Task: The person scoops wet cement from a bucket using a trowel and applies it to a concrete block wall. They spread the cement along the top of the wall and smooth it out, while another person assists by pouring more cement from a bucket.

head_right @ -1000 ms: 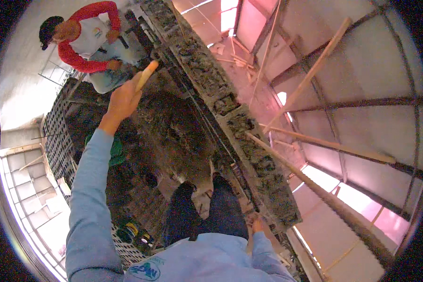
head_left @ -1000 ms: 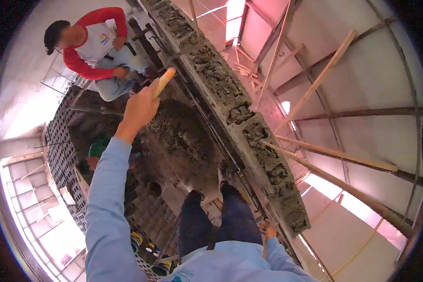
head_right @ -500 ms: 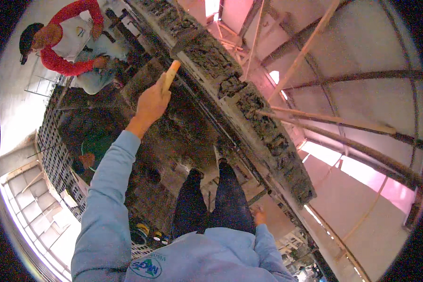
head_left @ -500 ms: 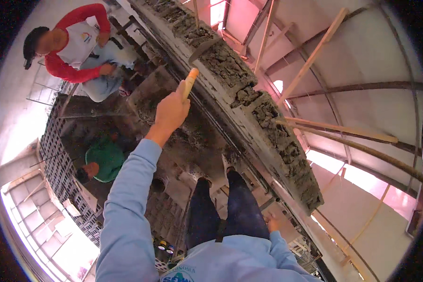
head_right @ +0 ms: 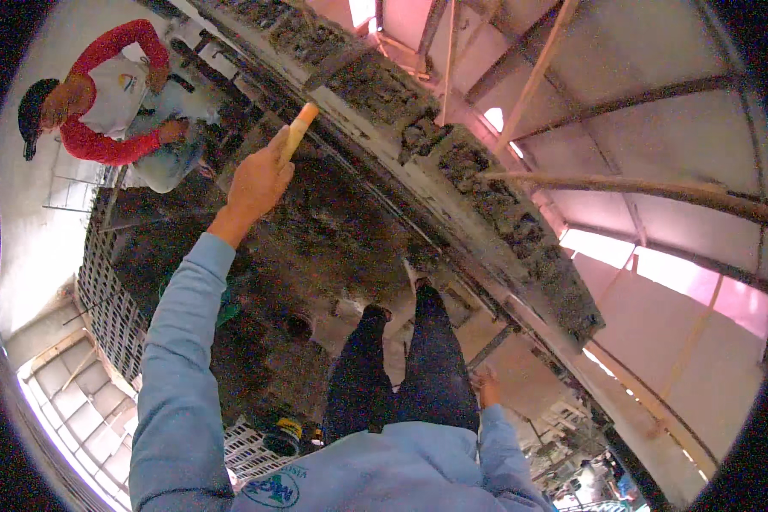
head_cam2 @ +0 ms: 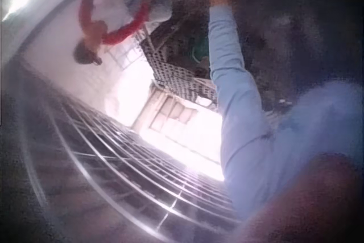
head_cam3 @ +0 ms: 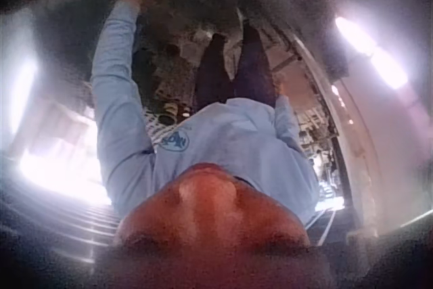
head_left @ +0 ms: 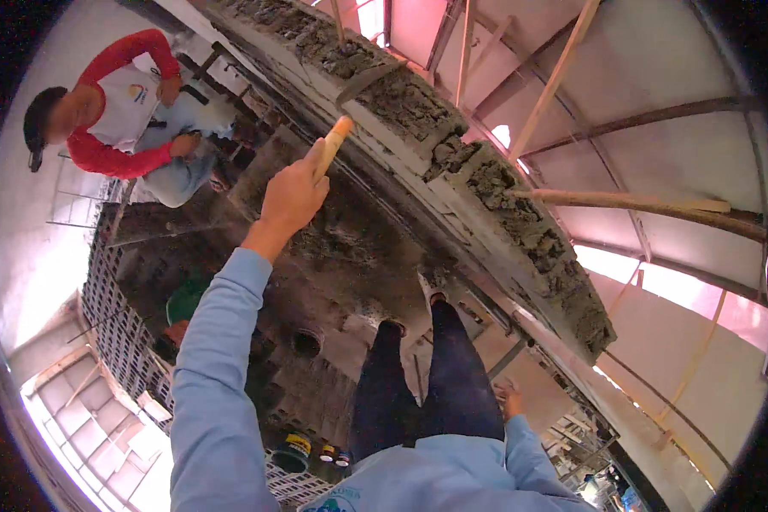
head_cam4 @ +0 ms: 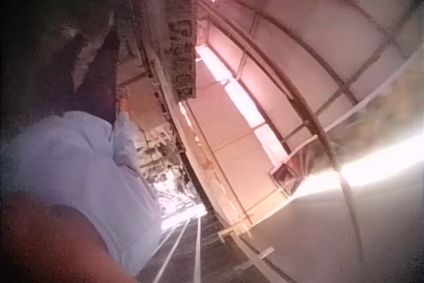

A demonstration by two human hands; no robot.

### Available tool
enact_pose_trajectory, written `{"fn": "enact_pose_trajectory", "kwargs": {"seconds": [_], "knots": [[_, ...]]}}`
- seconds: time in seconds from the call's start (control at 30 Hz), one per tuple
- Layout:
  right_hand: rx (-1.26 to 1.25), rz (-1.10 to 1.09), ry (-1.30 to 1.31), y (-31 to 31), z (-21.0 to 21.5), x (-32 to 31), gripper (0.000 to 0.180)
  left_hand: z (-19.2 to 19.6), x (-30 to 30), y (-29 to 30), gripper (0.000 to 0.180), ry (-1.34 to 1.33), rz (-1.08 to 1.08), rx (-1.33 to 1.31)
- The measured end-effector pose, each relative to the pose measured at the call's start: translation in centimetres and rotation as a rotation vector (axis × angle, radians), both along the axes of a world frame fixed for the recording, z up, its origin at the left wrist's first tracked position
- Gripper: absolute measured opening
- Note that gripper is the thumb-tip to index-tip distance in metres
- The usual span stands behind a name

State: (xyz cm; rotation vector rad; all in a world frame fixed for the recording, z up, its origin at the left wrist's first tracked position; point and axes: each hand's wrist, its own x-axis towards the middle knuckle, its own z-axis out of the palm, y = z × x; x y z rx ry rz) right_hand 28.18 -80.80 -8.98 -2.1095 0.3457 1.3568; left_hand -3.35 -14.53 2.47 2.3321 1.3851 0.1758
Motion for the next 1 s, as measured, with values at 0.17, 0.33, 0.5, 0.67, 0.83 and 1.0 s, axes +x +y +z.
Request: {"fn": "enact_pose_trajectory", "kwargs": {"seconds": [0.17,0.33,0.5,0.67,0.83,1.0], "knots": [[-0.019,0.064,-0.093,-0.8,-2.6,-0.4,0.048,-1.4,-0.1,-0.1,0.068,-0.046,0.011,-0.011],[0.094,0.302,-0.159,-0.7,-3.4,-1.7,0.047,-2.9,-2.1,0.5,0.064,0.019,-0.094,0.050],[0.095,0.080,-0.081,-0.3,-3.0,-2.9,0.044,-4.6,-7.2,8.0,0.059,0.010,-0.262,0.253],[0.065,0.011,-0.096,-1.3,-1.3,-4.0,0.049,-3.2,-8.5,12.3,0.056,0.044,-0.220,0.359],[0.063,0.168,-0.126,-4.0,-0.6,-4.6,0.046,-1.9,-6.5,10.4,0.055,0.093,-0.090,0.288],[-0.037,-0.028,-0.084,-1.7,-1.2,-4.4,0.044,2.6,-8.0,9.1,0.050,0.202,-0.046,0.427]]}}
